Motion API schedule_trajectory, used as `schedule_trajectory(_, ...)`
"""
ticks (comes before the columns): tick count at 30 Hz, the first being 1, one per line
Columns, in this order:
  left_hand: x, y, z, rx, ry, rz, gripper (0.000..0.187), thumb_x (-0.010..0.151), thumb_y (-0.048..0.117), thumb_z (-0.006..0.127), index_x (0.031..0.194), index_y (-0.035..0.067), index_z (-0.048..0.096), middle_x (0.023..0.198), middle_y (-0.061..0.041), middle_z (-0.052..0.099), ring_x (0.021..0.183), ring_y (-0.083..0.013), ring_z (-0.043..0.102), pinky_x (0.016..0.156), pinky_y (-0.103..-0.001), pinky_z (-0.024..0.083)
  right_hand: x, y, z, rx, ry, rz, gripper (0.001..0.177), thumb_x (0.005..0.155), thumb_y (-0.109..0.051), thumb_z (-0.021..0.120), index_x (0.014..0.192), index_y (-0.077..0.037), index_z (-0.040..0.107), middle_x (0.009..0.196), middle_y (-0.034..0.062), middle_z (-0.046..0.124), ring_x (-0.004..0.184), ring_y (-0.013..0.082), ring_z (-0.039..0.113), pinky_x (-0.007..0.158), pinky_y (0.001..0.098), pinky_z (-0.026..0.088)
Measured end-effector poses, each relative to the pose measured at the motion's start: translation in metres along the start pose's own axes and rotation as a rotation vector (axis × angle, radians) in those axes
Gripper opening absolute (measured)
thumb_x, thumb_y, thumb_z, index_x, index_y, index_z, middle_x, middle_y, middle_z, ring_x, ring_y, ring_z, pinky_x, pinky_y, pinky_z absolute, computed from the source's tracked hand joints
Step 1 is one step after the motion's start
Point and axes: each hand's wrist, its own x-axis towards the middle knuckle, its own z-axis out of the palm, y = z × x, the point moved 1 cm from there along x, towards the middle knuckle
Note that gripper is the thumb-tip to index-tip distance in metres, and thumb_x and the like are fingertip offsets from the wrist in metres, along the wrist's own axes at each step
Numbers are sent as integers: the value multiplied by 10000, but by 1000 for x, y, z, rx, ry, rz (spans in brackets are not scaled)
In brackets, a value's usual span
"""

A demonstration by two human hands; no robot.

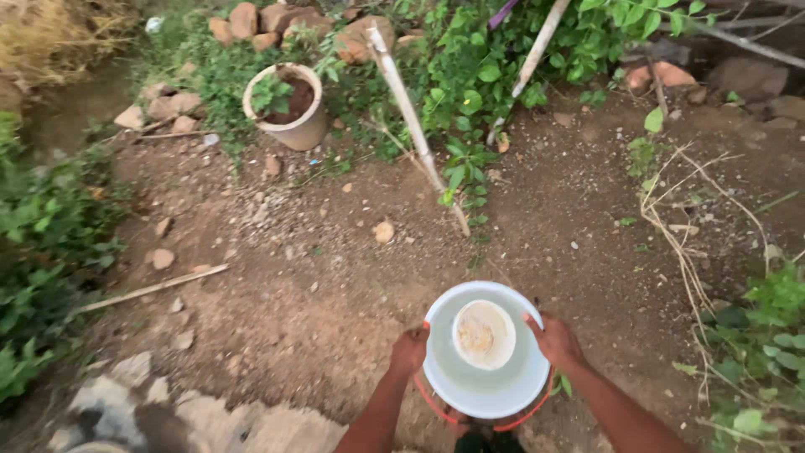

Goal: The person fills a white bucket with water from a large blue drum using a mug. They then carry the bucket through the garden and water several plants by pouring water over them with the mug.

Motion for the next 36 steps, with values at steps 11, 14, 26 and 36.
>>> schedule_trajectory(11, 144, -41, 132, -539, -54, -33, 420, 880, 293, 615, 1179, 26, 738, 1101, -172, 774, 1045, -292, 698, 937, -372, 514, 128, 120, 84, -135, -9, 89, 584, 957, -612, 528, 1098, -79, 720, 1038, 204, 736, 1000, 408, 717, 894, 507, 549)
schedule_trajectory(14, 181, -44, 155, -443, -56, -32, 387, 799, 189, 633, 1136, 28, 733, 1054, -180, 778, 998, -313, 714, 907, -389, 529, 166, 151, 108, -111, 63, 85, 474, 948, -500, 599, 1118, -71, 704, 1048, 230, 742, 1025, 425, 705, 892, 515, 551)
schedule_trajectory(26, 305, -12, 181, -213, -54, 174, 699, 693, 116, 695, 1371, 43, 539, 1119, -159, 743, 1024, -270, 731, 926, -368, 551, 287, 212, 166, 60, 180, -52, 299, 920, -131, 637, 1209, -61, 661, 1090, 223, 726, 1039, 424, 699, 909, 501, 546)
schedule_trajectory(36, 296, 15, 170, 426, 16, 315, 1300, 693, 232, 931, 1626, 165, 28, 1644, -236, 177, 1522, -381, 185, 1154, -531, 335, 268, 101, 150, -360, 384, -184, 744, 834, -6, 610, 1561, -83, 476, 1465, 243, 463, 1369, 421, 422, 1104, 572, 380)
